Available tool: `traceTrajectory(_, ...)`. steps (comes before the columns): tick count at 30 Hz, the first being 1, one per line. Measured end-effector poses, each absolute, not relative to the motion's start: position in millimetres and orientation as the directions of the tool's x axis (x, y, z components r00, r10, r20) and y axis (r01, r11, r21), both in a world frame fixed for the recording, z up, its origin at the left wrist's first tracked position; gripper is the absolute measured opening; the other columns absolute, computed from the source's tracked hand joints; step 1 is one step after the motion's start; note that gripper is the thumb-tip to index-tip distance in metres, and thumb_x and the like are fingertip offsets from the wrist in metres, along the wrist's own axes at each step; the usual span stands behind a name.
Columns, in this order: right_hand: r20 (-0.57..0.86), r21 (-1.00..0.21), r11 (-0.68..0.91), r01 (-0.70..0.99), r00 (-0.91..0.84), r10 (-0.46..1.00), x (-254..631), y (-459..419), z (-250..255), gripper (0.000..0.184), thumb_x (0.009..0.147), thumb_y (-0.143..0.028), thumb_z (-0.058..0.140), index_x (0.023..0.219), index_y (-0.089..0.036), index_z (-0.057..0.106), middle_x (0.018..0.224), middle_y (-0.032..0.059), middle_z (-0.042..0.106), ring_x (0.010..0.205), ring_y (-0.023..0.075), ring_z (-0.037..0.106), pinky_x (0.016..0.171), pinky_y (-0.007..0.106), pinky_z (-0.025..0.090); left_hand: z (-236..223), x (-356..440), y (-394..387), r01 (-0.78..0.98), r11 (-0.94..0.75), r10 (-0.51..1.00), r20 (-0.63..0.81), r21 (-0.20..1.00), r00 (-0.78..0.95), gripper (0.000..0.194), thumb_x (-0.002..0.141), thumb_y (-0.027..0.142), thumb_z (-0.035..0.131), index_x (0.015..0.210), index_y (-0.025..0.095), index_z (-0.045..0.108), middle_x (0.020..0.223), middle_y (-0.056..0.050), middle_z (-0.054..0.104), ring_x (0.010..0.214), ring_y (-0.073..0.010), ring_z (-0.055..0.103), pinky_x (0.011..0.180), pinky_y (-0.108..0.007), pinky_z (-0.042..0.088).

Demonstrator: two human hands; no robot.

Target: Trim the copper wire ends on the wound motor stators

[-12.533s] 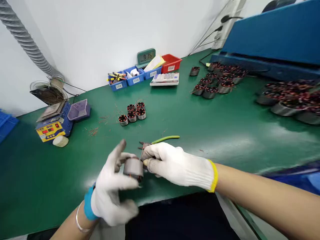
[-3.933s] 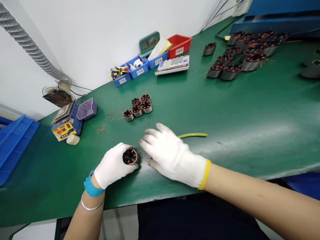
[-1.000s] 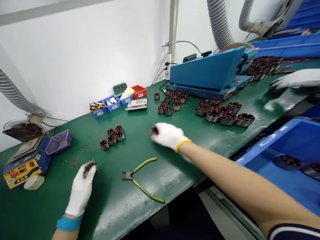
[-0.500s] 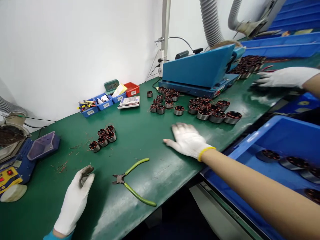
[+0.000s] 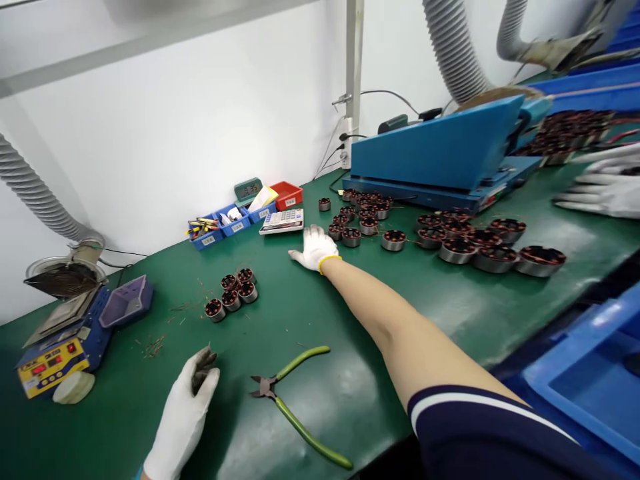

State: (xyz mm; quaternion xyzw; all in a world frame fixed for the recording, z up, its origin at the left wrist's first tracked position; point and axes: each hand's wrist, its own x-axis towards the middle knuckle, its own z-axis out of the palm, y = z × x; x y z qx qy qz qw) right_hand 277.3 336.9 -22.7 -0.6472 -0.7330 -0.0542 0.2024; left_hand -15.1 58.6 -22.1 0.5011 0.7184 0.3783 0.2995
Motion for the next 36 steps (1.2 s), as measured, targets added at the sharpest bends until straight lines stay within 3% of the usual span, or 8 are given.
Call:
traceTrajectory(13, 0.182, -0.328, 0.487, 0.809, -0.452, 0.873, 237, 251, -23, 0.048, 0.098, -0.047, 0.059, 0.141, -0.025, 0.057, 0.148, 0.0093, 0.056, 0.132, 0.0273, 0.055, 0.110, 0.047, 0.046, -16, -1, 54, 0.513, 0.160, 0.970, -0.037, 0.843, -0.242, 0.063, 0.081, 0.050, 0.060, 0.132, 0.014, 0.057, 0.131, -0.017, 0.066, 0.112, -0.0309, 0.066, 0.108, -0.052, 0.047)
traceTrajectory(16, 0.152, -0.430, 0.404, 0.807, -0.376, 0.914, 256, 217, -6, 0.056, 0.106, -0.046, 0.031, 0.158, -0.026, 0.037, 0.153, 0.0070, 0.054, 0.132, 0.0246, 0.057, 0.110, 0.040, 0.047, -19, -8, 56, 0.464, 0.141, 0.963, -0.013, 0.874, -0.268, 0.061, 0.082, 0.051, 0.061, 0.130, 0.015, 0.058, 0.131, -0.017, 0.067, 0.115, -0.0310, 0.066, 0.107, -0.050, 0.047)
traceTrajectory(19, 0.109, -0.468, 0.250, 0.848, -0.225, 0.968, 300, 183, 13, 0.067, 0.102, -0.052, 0.025, 0.161, -0.020, 0.029, 0.153, 0.0155, 0.052, 0.129, 0.0367, 0.059, 0.106, 0.058, 0.047, -22, -14, 58, 0.393, 0.117, 0.949, 0.014, 0.912, -0.314, 0.058, 0.082, 0.051, 0.063, 0.129, 0.017, 0.057, 0.131, -0.016, 0.066, 0.122, -0.0312, 0.063, 0.108, -0.048, 0.048)
traceTrajectory(21, 0.039, -0.452, 0.176, 0.875, -0.178, 0.983, 321, 150, 16, 0.072, 0.091, -0.058, 0.046, 0.150, -0.018, 0.047, 0.144, 0.0188, 0.060, 0.122, 0.0439, 0.062, 0.095, 0.063, 0.052, -23, -13, 58, 0.369, 0.100, 0.941, 0.033, 0.924, -0.337, 0.056, 0.083, 0.051, 0.064, 0.128, 0.018, 0.059, 0.129, -0.015, 0.067, 0.123, -0.0315, 0.063, 0.107, -0.048, 0.048)
traceTrajectory(24, 0.004, -0.390, 0.288, 0.875, -0.311, 0.950, 312, 92, 0, 0.071, 0.070, -0.048, 0.072, 0.135, -0.024, 0.061, 0.127, 0.0130, 0.071, 0.110, 0.0367, 0.070, 0.090, 0.048, 0.057, -23, -8, 55, 0.380, 0.074, 0.942, 0.060, 0.922, -0.329, 0.053, 0.082, 0.049, 0.067, 0.125, 0.020, 0.061, 0.128, -0.014, 0.068, 0.122, -0.0314, 0.063, 0.107, -0.048, 0.048)
traceTrajectory(29, -0.067, -0.176, 0.613, 0.770, -0.630, 0.773, 239, 36, -16, 0.064, 0.072, -0.021, 0.060, 0.136, -0.025, 0.061, 0.097, 0.0068, 0.075, 0.073, 0.0302, 0.073, 0.054, 0.035, 0.050, -23, -10, 50, 0.454, 0.053, 0.950, 0.094, 0.889, -0.296, 0.051, 0.085, 0.049, 0.063, 0.128, 0.020, 0.061, 0.129, -0.013, 0.068, 0.120, -0.0304, 0.064, 0.109, -0.049, 0.048)
traceTrajectory(33, -0.035, -0.422, 0.516, 0.746, -0.582, 0.813, 236, 51, 5, 0.062, 0.066, -0.023, 0.058, 0.127, -0.029, 0.065, 0.100, 0.0049, 0.078, 0.083, 0.0304, 0.075, 0.061, 0.035, 0.054, -21, -4, 48, 0.672, 0.033, 0.904, 0.265, 0.740, -0.336, 0.055, 0.087, 0.045, 0.060, 0.132, 0.013, 0.059, 0.131, -0.019, 0.066, 0.124, -0.0352, 0.063, 0.112, -0.053, 0.045)
traceTrajectory(36, 0.055, -0.657, 0.288, 0.697, -0.337, 0.940, 279, 62, 8, 0.067, 0.071, -0.032, 0.055, 0.138, -0.032, 0.059, 0.106, 0.0035, 0.078, 0.085, 0.0272, 0.075, 0.070, 0.037, 0.060, -21, 36, 36, 0.842, -0.191, 0.941, 0.338, 0.504, 0.011, 0.071, 0.076, 0.045, 0.073, 0.139, 0.015, 0.058, 0.145, -0.021, 0.057, 0.141, -0.0430, 0.046, 0.122, -0.060, 0.032)
